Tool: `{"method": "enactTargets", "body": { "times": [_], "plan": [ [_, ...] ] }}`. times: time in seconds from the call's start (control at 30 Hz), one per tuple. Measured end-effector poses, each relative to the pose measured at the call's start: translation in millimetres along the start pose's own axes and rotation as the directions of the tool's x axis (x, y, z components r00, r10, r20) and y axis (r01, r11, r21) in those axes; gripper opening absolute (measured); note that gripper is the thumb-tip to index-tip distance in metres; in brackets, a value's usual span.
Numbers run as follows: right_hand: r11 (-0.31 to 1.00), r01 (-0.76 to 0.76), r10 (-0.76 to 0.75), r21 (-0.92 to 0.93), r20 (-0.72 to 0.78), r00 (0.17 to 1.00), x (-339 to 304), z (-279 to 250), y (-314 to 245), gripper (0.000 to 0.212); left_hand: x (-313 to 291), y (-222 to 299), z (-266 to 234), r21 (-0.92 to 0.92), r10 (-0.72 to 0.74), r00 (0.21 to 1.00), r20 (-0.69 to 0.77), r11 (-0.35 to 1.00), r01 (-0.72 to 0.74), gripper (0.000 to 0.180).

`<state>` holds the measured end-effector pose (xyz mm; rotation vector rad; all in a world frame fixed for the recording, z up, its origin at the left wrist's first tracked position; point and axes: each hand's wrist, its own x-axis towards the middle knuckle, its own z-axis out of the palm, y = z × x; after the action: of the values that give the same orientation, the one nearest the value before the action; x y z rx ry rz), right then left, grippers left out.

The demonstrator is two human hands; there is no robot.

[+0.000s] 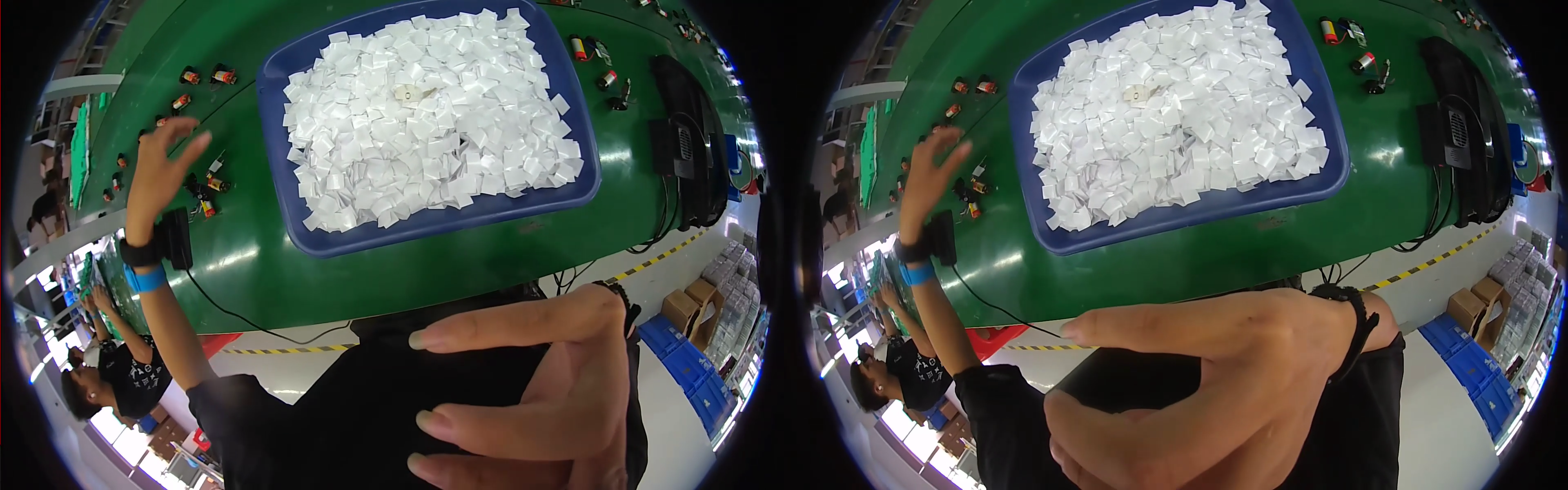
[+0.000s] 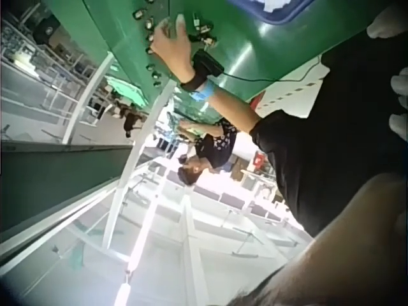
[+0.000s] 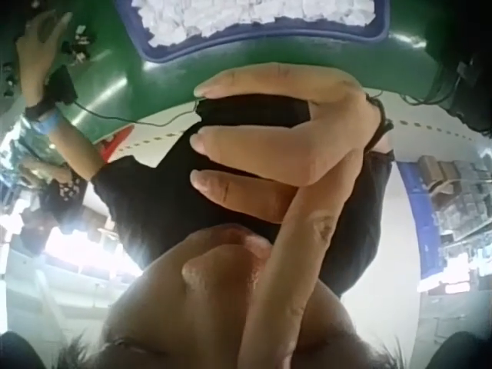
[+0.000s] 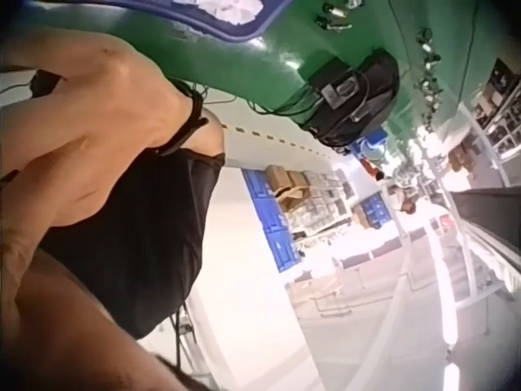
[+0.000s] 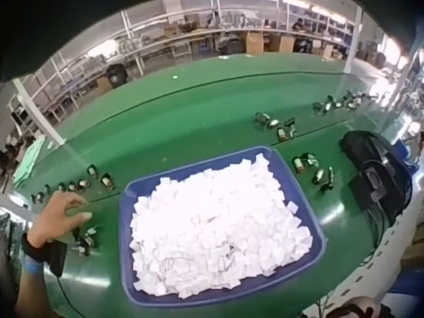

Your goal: The person picks up a motor and a circuit board, aligns them, and wraps a white adhesive strip around the components by hand. After securing the assembly, the person places the finished unit onto the green conveyor belt and repeats the process.

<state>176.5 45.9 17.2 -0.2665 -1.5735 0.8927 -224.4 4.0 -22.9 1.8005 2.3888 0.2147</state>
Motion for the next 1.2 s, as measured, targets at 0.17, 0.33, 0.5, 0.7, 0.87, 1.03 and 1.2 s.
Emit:
{"method": "enactTargets", "body": {
  "times": [0.17,0.33,0.5,0.7,0.87,1.03,1.2],
  "plan": [
    [0.987,0.071,-0.103,0.145,0.226,0.969,10,-11,9,0.011,-50,7,3,0.123,0.017,0.998,0.056,0.992,-0.023,0.028],
    [0.978,0.088,-0.149,0.191,0.336,0.93,15,-30,17,0.013,-66,6,8,0.169,0.087,0.996,-0.017,0.982,-0.083,0.024],
    [0.991,0.088,-0.119,0.097,0.384,0.915,8,-36,13,0.02,-50,73,9,-0.626,-0.163,0.986,0.03,0.766,0.145,0.015],
    [0.993,0.021,0.029,-0.117,0.404,0.914,12,-31,43,0.036,-53,146,14,-0.995,0.199,0.98,0.002,0.095,-0.017,0.014],
    [0.872,-0.487,0.421,-0.053,0.59,0.689,16,-44,64,0.04,-49,188,29,-0.954,0.496,0.847,0.192,-0.108,0.279,0.017],
    [0.91,-0.413,0.311,0.025,0.618,0.722,9,-41,70,0.044,-43,199,24,-0.911,0.367,0.847,0.386,0.004,0.413,0.02],
    [0.719,-0.693,0.507,0.054,0.641,0.576,5,-41,69,0.047,-48,198,36,-0.932,0.343,0.873,0.346,0.021,0.361,0.023]
  ]
}}
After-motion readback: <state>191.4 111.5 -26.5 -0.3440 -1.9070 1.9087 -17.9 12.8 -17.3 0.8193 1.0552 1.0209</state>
